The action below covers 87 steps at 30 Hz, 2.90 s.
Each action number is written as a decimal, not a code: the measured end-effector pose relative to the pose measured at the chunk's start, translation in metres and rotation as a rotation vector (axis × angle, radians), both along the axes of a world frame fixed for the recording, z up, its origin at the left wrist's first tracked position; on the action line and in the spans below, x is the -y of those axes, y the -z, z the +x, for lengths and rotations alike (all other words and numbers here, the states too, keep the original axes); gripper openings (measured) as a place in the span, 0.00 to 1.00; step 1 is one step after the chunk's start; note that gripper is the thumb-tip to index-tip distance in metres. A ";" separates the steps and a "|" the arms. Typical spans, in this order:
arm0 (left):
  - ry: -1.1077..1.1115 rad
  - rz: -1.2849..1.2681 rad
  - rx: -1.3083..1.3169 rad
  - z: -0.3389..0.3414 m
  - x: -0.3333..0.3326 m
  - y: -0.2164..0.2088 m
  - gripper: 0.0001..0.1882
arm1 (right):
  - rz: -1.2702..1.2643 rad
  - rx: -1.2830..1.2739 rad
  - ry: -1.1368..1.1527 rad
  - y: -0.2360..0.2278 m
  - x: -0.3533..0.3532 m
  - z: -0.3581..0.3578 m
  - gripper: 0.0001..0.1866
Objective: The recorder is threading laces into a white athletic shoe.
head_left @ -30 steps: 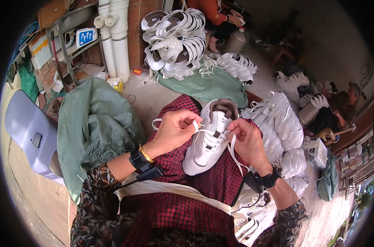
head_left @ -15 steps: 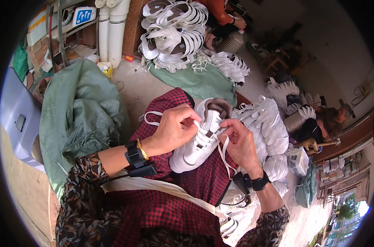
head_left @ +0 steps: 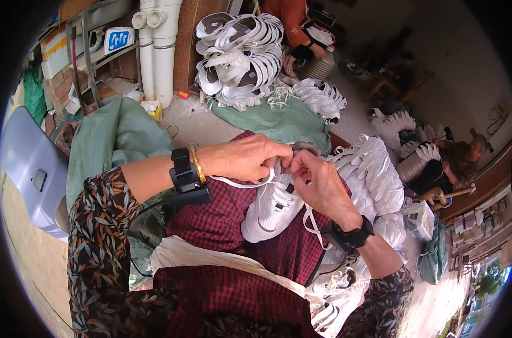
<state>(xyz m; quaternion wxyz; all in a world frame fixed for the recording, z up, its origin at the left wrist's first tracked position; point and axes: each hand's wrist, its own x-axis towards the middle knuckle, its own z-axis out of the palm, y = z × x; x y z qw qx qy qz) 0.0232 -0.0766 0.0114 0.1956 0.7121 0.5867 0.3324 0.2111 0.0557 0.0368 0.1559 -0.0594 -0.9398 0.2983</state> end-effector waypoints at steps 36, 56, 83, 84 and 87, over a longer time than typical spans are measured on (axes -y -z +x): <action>-0.219 0.305 0.124 0.003 0.039 0.026 0.08 | 0.242 -0.218 0.190 -0.002 -0.016 0.065 0.18; -0.164 -0.017 0.128 0.020 0.031 0.003 0.20 | 0.156 -0.196 0.068 0.014 -0.052 0.063 0.08; -0.112 0.237 -0.160 0.060 -0.033 0.012 0.02 | -0.206 -0.058 -0.156 0.033 -0.063 0.043 0.19; -0.110 0.227 -0.174 0.060 -0.032 0.013 0.02 | -0.197 -0.072 -0.161 0.034 -0.063 0.041 0.19; -0.172 0.191 -0.294 0.066 -0.030 0.011 0.01 | -0.216 -0.099 -0.167 0.036 -0.061 0.041 0.18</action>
